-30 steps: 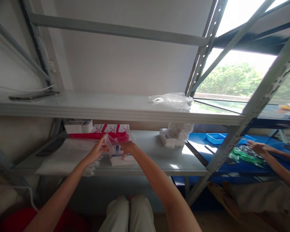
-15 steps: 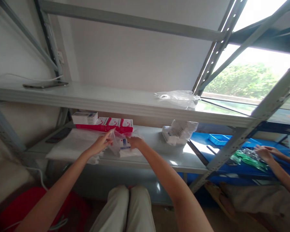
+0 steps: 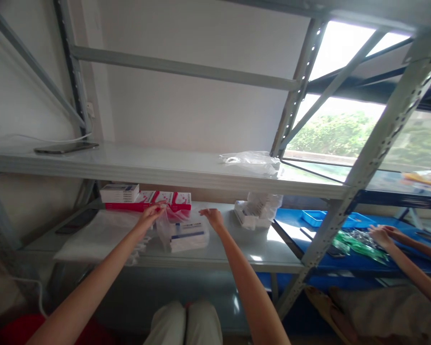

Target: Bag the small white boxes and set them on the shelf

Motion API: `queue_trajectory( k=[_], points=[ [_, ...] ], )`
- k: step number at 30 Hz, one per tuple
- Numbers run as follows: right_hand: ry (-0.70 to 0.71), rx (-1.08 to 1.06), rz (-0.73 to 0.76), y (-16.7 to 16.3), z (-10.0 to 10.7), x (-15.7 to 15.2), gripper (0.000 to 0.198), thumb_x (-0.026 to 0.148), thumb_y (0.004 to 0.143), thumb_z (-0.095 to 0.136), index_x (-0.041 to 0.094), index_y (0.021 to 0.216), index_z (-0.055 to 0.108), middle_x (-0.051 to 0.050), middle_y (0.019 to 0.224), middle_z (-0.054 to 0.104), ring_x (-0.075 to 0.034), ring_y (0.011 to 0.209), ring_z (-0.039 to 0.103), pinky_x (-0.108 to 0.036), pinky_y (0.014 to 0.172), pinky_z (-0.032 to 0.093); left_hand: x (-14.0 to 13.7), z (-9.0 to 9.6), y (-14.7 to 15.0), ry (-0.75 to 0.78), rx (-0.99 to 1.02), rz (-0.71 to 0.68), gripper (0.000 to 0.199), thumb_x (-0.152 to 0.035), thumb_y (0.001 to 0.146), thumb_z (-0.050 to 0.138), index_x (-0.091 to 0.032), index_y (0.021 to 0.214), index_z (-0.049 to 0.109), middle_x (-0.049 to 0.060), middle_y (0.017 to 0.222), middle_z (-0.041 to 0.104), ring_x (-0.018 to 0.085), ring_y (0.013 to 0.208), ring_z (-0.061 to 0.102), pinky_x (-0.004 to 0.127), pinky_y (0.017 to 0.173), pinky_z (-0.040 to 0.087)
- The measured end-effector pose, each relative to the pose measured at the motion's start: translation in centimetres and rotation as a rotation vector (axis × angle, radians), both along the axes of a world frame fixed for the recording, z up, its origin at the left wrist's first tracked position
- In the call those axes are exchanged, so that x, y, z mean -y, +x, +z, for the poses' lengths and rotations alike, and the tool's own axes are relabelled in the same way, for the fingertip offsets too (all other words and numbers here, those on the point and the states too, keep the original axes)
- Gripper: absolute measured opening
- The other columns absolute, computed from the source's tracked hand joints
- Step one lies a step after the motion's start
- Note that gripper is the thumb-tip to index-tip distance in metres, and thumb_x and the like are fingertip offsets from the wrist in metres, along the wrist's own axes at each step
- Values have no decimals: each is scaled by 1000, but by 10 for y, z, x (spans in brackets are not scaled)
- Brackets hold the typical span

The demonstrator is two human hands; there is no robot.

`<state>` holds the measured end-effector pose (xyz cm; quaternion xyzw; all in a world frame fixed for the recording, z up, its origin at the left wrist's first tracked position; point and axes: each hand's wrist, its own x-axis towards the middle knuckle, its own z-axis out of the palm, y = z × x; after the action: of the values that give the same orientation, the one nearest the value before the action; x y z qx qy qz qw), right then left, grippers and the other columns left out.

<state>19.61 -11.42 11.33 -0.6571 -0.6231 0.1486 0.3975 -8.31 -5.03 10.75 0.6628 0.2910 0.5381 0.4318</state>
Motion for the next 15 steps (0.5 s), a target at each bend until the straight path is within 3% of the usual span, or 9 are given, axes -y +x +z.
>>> queue_trajectory(
  k=[3, 8, 12, 15],
  points=[
    [151, -136, -15, 4, 7, 0, 33, 31, 84, 42, 17, 83, 72, -10, 96, 72, -25, 94, 64, -38, 86, 46, 0, -2, 4, -153, 87, -112, 39, -51, 68, 72, -18, 89, 66, 11, 102, 70, 26, 106, 61, 38, 92, 45],
    [272, -217, -21, -2, 15, 11, 31, 35, 81, 43, 19, 68, 67, -11, 101, 70, -25, 104, 61, -37, 97, 40, 2, 5, 19, -164, 230, -161, 38, -50, 68, 72, -18, 84, 58, 3, 83, 67, 19, 86, 64, 32, 87, 45],
    [230, -480, -88, -18, 8, 7, 36, 43, 82, 37, 21, 55, 46, -13, 94, 69, -24, 93, 64, -35, 87, 45, 5, 11, 37, -142, 189, -112, 42, -55, 67, 69, -19, 83, 54, 1, 82, 62, 17, 82, 60, 28, 80, 45],
    [101, -691, -54, -32, 9, -9, 33, 50, 80, 34, 23, 63, 39, -6, 69, 61, -18, 62, 59, -31, 65, 47, 2, 10, 54, -86, 93, -87, 39, -59, 76, 58, -21, 84, 50, 0, 80, 58, 16, 78, 58, 27, 73, 45]
  ],
)
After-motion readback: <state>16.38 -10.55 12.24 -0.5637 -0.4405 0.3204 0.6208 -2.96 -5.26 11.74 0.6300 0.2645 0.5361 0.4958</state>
